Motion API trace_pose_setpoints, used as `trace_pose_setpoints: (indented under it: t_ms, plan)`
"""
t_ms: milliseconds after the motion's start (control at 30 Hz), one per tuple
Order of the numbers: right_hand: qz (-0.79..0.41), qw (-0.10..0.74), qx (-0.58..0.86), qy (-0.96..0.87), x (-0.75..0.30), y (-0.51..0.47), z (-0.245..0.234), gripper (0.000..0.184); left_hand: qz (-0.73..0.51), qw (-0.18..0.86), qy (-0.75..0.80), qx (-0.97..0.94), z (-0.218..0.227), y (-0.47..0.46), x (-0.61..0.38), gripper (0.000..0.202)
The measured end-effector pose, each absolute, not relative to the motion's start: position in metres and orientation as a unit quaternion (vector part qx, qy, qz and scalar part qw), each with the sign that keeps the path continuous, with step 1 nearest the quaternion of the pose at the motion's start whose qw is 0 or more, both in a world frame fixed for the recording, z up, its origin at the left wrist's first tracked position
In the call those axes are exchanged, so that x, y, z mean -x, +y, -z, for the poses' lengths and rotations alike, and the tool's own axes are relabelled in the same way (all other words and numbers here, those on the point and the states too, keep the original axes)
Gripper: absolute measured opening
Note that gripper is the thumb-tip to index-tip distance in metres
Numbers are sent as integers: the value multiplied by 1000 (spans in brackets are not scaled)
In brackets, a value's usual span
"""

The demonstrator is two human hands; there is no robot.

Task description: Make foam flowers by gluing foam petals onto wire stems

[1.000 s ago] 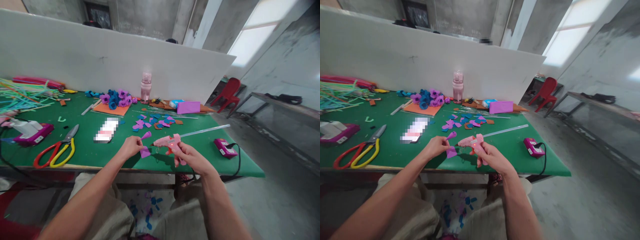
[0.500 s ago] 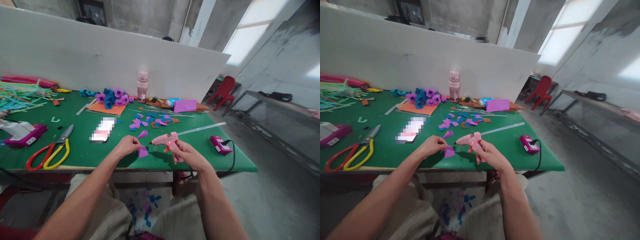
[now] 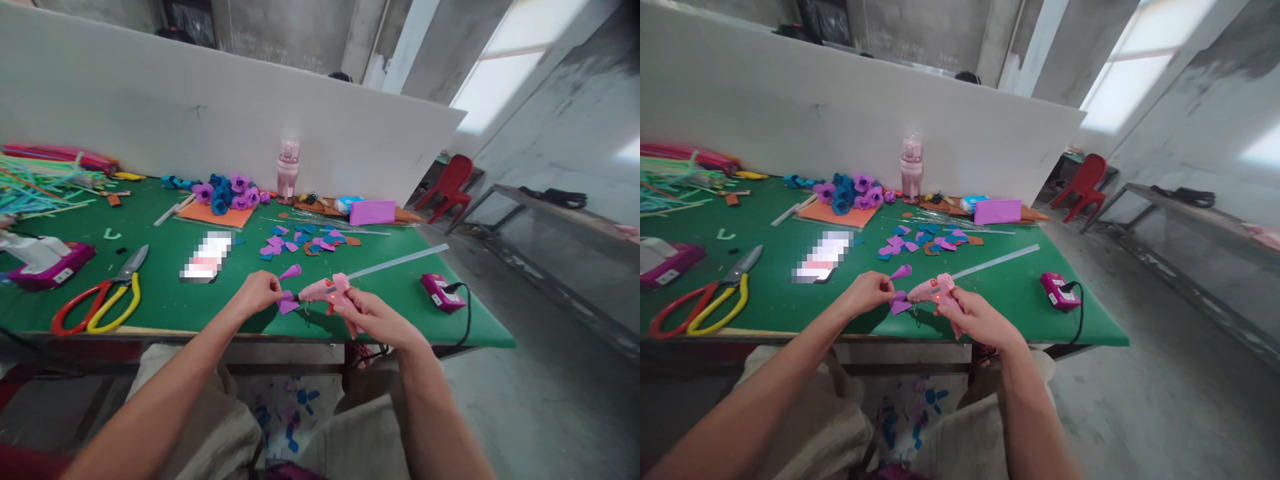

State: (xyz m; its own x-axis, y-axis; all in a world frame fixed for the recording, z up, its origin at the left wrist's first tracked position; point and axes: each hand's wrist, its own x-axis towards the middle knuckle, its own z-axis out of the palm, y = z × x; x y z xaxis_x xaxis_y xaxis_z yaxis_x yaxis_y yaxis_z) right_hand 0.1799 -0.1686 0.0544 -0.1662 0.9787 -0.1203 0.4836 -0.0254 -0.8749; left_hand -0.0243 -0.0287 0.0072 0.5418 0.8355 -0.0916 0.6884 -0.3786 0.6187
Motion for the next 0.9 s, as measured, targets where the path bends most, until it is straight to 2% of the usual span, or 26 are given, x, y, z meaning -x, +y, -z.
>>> trace_pose_setpoints:
  t_ms: [300,500,900]
  plan:
    - [-397,260,594,-650,-172,-170,-56,33,-108,290,452,-837,-8,-29,23,12]
    - [-312,273,577,-703,-164,-164,-52,24,-115,290,452,-836,-7,-29,23,12]
    - [-259,248,572,-737,-159,-163,-51,22,-110,279,444,-844,-5,-28,23,13]
